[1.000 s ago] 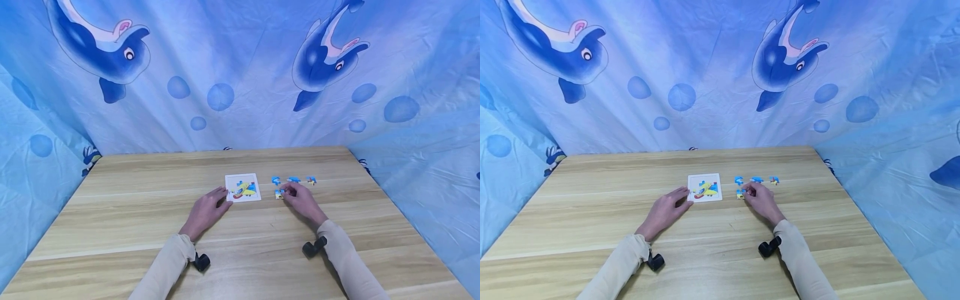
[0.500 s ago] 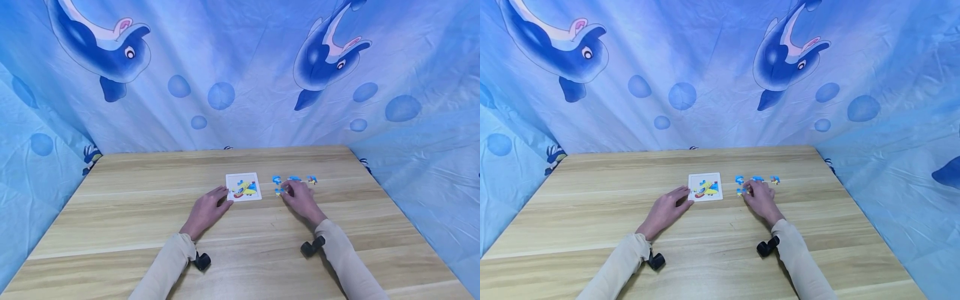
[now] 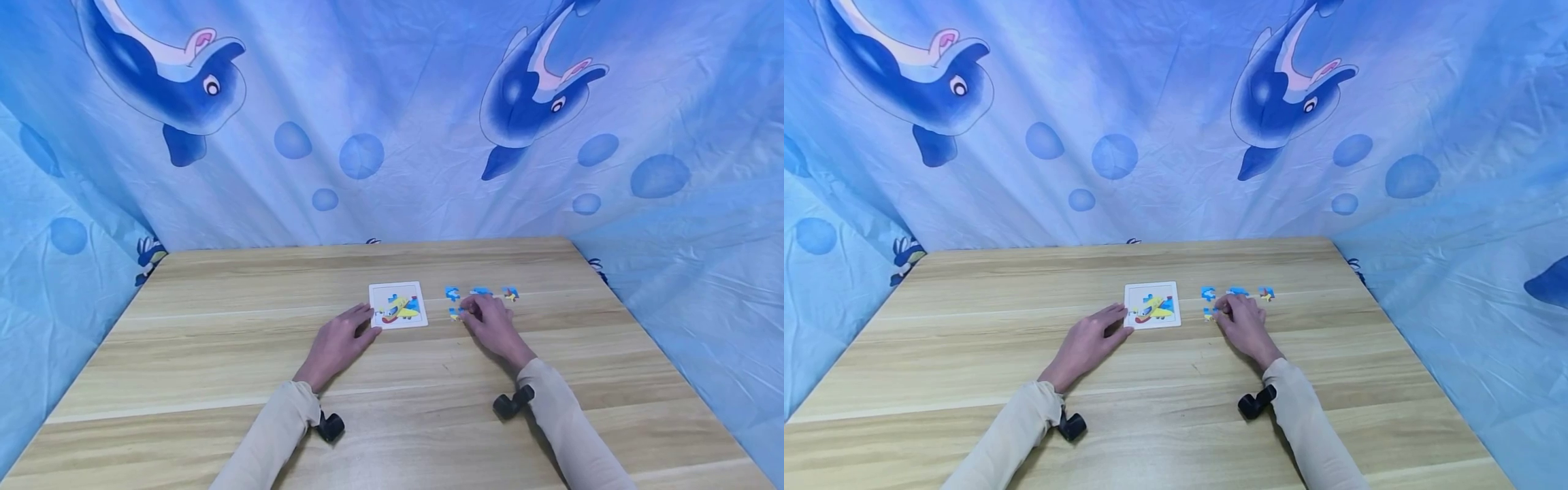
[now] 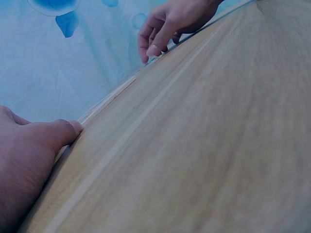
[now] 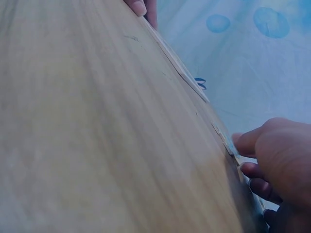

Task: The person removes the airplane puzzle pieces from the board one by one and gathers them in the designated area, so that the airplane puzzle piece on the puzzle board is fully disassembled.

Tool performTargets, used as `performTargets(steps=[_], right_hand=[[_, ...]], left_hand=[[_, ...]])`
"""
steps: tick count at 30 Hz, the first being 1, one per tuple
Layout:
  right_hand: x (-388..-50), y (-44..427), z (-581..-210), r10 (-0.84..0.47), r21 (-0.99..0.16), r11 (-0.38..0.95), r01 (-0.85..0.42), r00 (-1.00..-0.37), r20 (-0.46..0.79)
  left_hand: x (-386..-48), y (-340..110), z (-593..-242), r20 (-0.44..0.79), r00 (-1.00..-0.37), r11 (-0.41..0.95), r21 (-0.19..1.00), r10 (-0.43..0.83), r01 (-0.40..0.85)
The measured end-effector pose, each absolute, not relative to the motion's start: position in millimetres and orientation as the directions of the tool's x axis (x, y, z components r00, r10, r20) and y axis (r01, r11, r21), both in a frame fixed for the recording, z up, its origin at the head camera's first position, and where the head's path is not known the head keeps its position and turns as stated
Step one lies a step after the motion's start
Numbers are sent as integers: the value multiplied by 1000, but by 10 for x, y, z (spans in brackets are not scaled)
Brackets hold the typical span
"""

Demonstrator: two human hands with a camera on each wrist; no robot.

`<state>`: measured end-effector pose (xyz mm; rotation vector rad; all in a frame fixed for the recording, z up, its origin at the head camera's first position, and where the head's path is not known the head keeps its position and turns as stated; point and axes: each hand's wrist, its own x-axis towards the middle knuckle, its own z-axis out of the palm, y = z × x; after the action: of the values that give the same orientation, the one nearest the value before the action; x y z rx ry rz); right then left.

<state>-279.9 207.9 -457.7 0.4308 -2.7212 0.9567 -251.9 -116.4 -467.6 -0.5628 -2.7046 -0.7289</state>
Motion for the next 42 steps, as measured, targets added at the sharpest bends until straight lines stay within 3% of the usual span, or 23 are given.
performTargets(steps=[14, 21, 42], right_hand=[[-2834, 1923, -4465, -285, -653, 602, -458, -888, 360], [-2889, 1648, -4442, -314, -679, 579, -451, -892, 325], [-3050, 989, -4449, -397, -574, 675, -464, -884, 248]], left_hand=[[-2530, -1168, -4699, 372, -878, 799, 404, 302, 446], [-2538, -1170, -4683, 386, -872, 798, 398, 301, 452], [-2554, -1173, -4681, 394, -863, 796, 385, 316, 467]])
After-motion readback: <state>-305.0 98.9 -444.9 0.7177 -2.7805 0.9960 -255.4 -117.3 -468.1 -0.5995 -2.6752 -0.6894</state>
